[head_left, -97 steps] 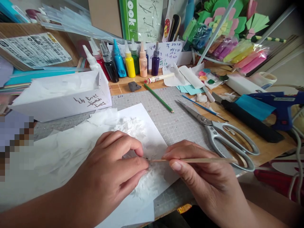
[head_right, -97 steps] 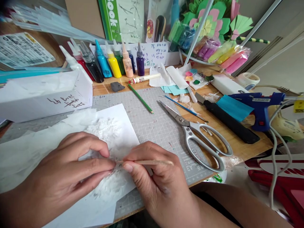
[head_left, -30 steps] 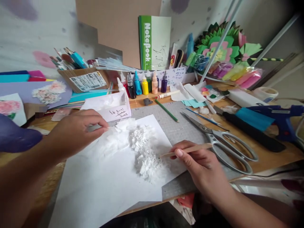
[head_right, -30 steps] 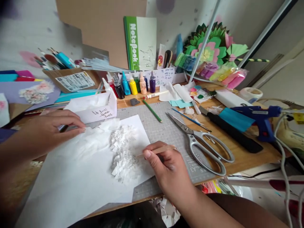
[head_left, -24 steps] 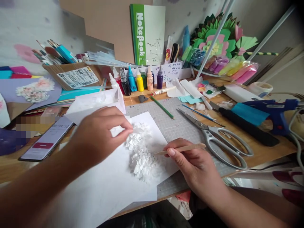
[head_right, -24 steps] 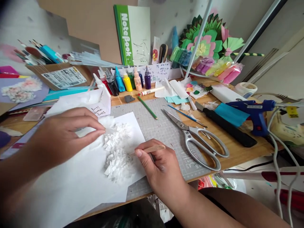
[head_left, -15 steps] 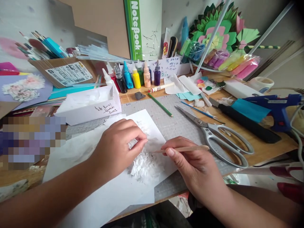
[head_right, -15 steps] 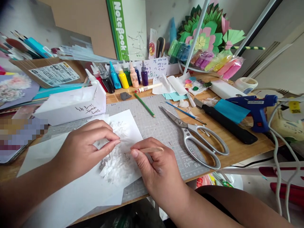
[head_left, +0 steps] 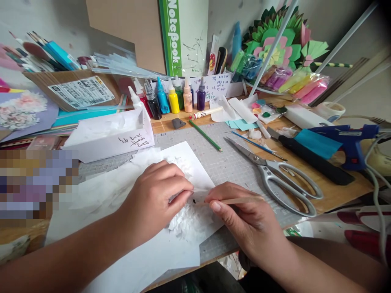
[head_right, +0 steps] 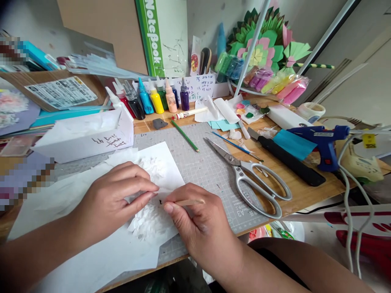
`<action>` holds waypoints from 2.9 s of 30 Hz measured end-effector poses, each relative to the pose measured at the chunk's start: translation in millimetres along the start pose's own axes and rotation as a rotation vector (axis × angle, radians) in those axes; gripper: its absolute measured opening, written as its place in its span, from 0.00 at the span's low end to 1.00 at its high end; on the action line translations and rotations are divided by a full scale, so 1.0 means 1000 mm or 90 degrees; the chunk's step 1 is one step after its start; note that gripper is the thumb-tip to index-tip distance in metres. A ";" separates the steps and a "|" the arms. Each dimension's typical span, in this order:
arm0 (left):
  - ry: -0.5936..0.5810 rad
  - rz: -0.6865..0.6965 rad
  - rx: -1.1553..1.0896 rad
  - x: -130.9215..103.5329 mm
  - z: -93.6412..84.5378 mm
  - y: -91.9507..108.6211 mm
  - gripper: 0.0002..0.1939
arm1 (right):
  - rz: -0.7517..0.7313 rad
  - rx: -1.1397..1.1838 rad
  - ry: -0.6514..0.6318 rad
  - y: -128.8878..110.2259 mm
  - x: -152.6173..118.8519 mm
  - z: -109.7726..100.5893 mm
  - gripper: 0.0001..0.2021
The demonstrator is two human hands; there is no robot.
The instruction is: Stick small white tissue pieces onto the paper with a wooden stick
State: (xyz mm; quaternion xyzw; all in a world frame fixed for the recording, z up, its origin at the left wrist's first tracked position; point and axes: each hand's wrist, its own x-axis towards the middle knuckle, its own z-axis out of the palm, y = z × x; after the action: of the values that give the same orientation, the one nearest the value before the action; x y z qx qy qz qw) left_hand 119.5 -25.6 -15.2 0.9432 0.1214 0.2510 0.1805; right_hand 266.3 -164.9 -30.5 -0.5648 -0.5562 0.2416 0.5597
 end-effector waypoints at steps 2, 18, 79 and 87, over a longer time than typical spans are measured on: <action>-0.003 -0.001 -0.003 -0.002 0.001 0.001 0.07 | -0.003 -0.002 -0.013 -0.001 -0.001 -0.002 0.06; -0.065 0.002 0.004 -0.005 0.002 -0.001 0.08 | 0.011 -0.009 0.016 -0.005 -0.002 -0.005 0.07; -0.063 -0.118 -0.028 -0.004 -0.006 0.000 0.09 | 0.028 -0.028 0.052 -0.002 0.007 0.003 0.07; -0.032 -0.145 -0.030 -0.004 -0.004 -0.003 0.09 | 0.008 -0.068 0.018 -0.003 0.011 0.005 0.07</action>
State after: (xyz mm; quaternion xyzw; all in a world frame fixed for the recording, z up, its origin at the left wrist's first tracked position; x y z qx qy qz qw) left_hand 113.6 -23.0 -15.0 0.9249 0.2174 0.2079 0.2326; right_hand 263.8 -154.0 -24.9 -0.6009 -0.5565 0.2070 0.5352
